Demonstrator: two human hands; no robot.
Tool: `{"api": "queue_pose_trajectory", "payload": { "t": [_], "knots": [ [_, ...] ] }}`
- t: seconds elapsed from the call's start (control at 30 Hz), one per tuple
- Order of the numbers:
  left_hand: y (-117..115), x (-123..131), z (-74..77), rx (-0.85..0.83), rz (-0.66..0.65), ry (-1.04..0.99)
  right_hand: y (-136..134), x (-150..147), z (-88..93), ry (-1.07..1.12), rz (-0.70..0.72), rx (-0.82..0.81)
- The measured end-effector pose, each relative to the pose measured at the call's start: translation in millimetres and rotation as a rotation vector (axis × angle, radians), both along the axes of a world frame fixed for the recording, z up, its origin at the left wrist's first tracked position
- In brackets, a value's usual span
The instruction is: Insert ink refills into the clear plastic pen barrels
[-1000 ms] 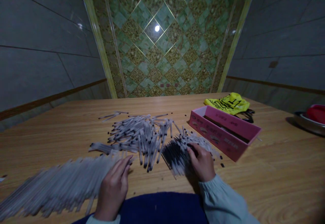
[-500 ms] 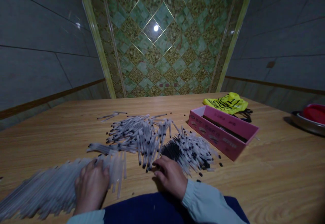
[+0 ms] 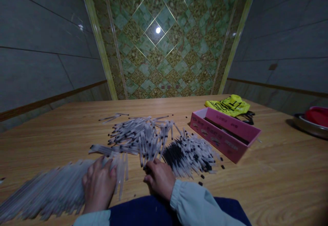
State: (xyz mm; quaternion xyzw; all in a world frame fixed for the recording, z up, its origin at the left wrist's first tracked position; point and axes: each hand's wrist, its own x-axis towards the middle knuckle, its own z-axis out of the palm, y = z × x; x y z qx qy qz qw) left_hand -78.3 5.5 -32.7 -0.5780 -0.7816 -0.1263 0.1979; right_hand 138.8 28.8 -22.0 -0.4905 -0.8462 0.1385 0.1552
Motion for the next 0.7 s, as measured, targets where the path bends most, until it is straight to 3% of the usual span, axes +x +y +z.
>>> {"api": "queue_pose_trajectory", "payload": {
  "t": [0.23,0.5,0.6,0.7],
  "knots": [
    [1,15,2.6,0.125,-0.154,-0.047,3,-3,-4.9,0.011,-0.004,0.028],
    [2,21,1.8,0.253,-0.410,-0.140,-18,13,11.6,0.487,-0.045,0.053],
    [1,29,-0.8,0.221,-0.548,-0.270,-35,24,15.1,0.618,-0.056,0.020],
    [-2,44,-3.6,0.078,-0.692,-0.430,-48,31,10.0,0.746,-0.060,-0.062]
  ]
}}
